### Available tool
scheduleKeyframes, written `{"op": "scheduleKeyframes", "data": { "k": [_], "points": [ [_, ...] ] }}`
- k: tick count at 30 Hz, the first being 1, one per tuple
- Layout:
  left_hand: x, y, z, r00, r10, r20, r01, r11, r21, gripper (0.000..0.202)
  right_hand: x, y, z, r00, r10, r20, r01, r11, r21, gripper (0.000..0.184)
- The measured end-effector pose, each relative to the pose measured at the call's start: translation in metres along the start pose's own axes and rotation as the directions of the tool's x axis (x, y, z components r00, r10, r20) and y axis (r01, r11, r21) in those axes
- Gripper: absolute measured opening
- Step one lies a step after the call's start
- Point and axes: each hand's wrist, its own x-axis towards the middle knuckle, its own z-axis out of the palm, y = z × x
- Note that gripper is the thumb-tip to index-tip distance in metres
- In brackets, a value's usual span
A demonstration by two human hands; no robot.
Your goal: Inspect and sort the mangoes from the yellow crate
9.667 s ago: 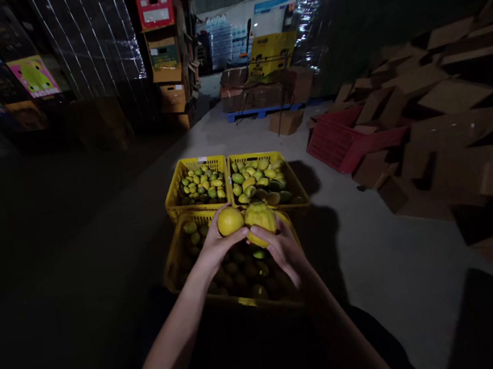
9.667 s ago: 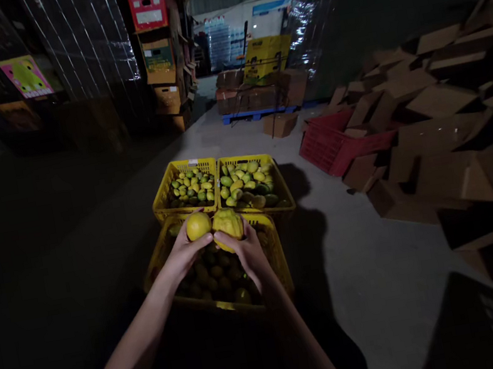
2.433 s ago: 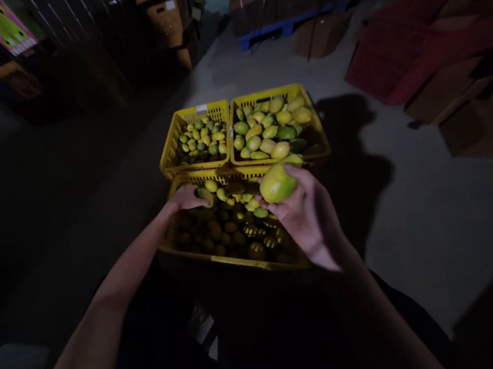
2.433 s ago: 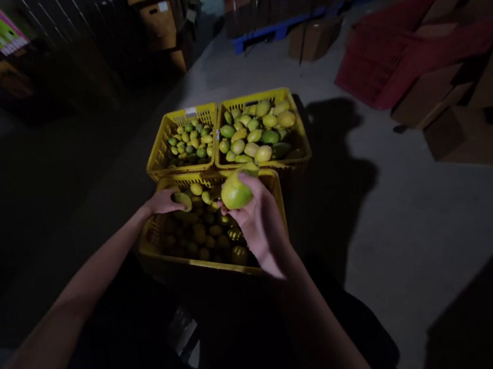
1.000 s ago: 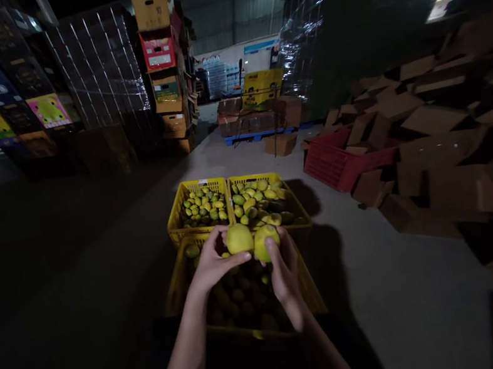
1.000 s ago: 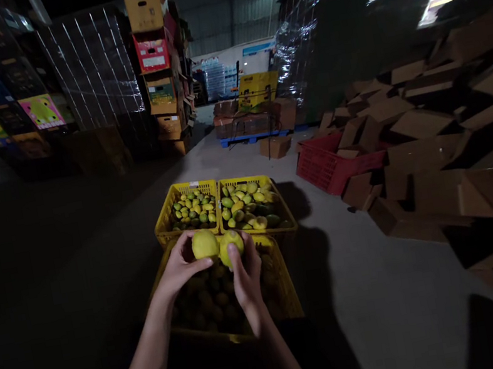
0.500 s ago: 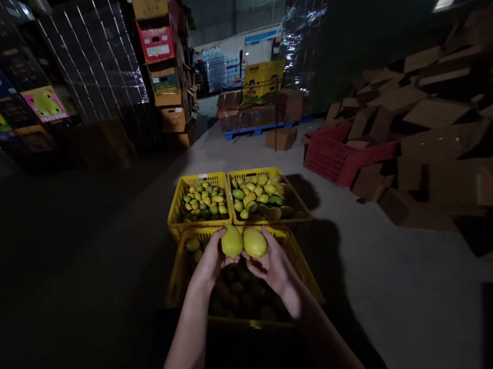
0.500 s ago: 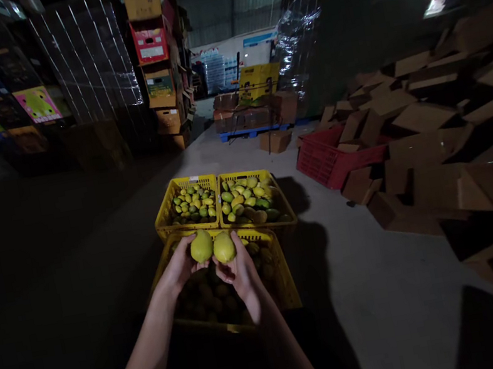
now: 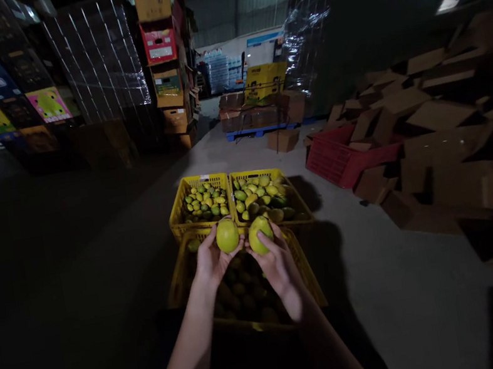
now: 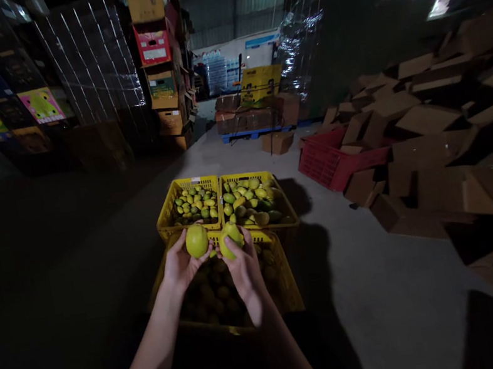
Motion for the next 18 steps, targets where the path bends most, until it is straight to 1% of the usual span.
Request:
{"op": "scheduleKeyframes", "data": {
  "k": [2, 4, 6, 8, 10, 13, 16, 18],
  "points": [
    [0.001, -0.002, -0.001, 1.000, 0.002, -0.011, -0.002, 1.000, 0.006, 0.027, 0.000, 0.002, 0.001, 0.999, -0.040, -0.017, 0.039, 0.999, -0.030, 0.030],
    [0.002, -0.005, -0.002, 0.998, -0.005, -0.066, 0.006, 1.000, 0.015, 0.028, -0.001, 0.004, 0.002, 0.997, -0.070, -0.039, 0.068, 0.996, -0.049, 0.027],
    [0.003, -0.006, -0.003, 0.994, -0.017, -0.107, 0.022, 0.999, 0.042, 0.029, -0.003, 0.006, 0.003, 0.996, -0.083, -0.011, 0.082, 0.995, -0.063, 0.027],
    [0.003, -0.005, -0.005, 0.993, -0.016, -0.113, 0.027, 0.995, 0.096, 0.029, -0.006, 0.007, 0.004, 0.995, -0.085, 0.043, 0.088, 0.992, -0.087, 0.031],
    [0.002, -0.004, -0.005, 0.996, 0.014, -0.086, 0.000, 0.987, 0.163, 0.029, -0.009, 0.006, 0.004, 0.990, -0.098, 0.097, 0.110, 0.986, -0.125, 0.034],
    [-0.001, -0.002, -0.004, 0.996, 0.090, -0.009, -0.086, 0.968, 0.236, 0.028, -0.012, 0.002, 0.004, 0.979, -0.100, 0.175, 0.130, 0.976, -0.172, 0.034],
    [-0.004, -0.001, -0.004, 0.985, 0.159, 0.064, -0.170, 0.952, 0.255, 0.029, -0.013, -0.002, 0.002, 0.965, -0.072, 0.252, 0.120, 0.976, -0.181, 0.036],
    [-0.006, 0.000, -0.005, 0.980, 0.176, 0.089, -0.194, 0.945, 0.262, 0.030, -0.012, -0.003, 0.000, 0.954, -0.069, 0.292, 0.122, 0.978, -0.167, 0.038]
  ]
}}
